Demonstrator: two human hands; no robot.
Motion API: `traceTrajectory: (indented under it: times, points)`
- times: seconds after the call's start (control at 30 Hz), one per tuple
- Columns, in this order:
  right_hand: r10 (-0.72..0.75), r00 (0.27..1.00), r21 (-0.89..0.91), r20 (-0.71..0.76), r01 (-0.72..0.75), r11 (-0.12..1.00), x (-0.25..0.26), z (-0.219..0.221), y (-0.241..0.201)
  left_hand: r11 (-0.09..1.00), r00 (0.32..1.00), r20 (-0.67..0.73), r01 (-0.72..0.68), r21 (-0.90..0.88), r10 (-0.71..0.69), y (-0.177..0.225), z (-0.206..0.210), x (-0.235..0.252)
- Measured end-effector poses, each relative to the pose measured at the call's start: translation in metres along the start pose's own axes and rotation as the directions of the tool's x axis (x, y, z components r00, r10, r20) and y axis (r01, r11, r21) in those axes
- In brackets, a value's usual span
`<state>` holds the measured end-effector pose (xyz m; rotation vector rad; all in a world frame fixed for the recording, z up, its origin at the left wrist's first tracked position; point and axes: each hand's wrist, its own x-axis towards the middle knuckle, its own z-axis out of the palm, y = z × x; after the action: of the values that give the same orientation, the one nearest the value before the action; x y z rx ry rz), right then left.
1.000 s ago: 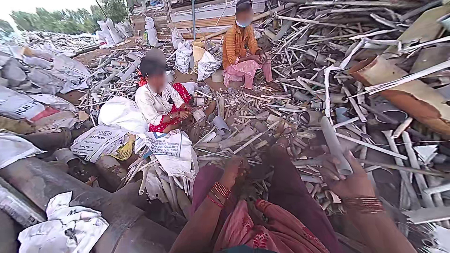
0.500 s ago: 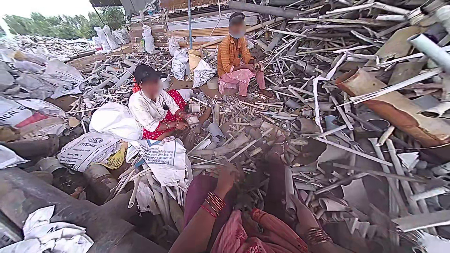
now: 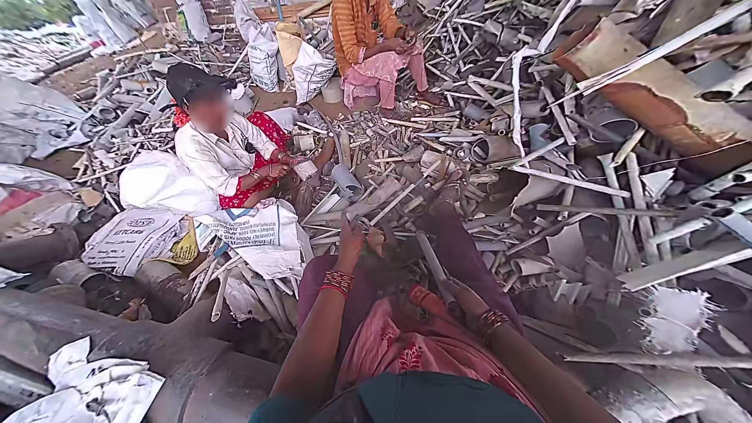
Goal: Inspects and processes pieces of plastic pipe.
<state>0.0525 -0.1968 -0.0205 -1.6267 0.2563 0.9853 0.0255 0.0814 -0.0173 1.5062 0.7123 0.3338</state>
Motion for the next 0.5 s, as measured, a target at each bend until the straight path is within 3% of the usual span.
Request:
traceTrajectory:
  times: [0.3, 0.5]
  points:
    - [-0.166, 0.949, -0.156, 0.267, 0.212, 0.965, 0.018, -0.008, 0.021, 0.988, 0.969, -0.204, 0.151, 0.045, -0.139, 0.000, -0.001, 0.001]
    - [-0.200, 0.924, -0.280, 0.326, 0.297, 0.913, 0.021, -0.006, 0.024, 0.965, 0.989, -0.113, 0.117, 0.236, -0.092, 0.001, 0.000, -0.003]
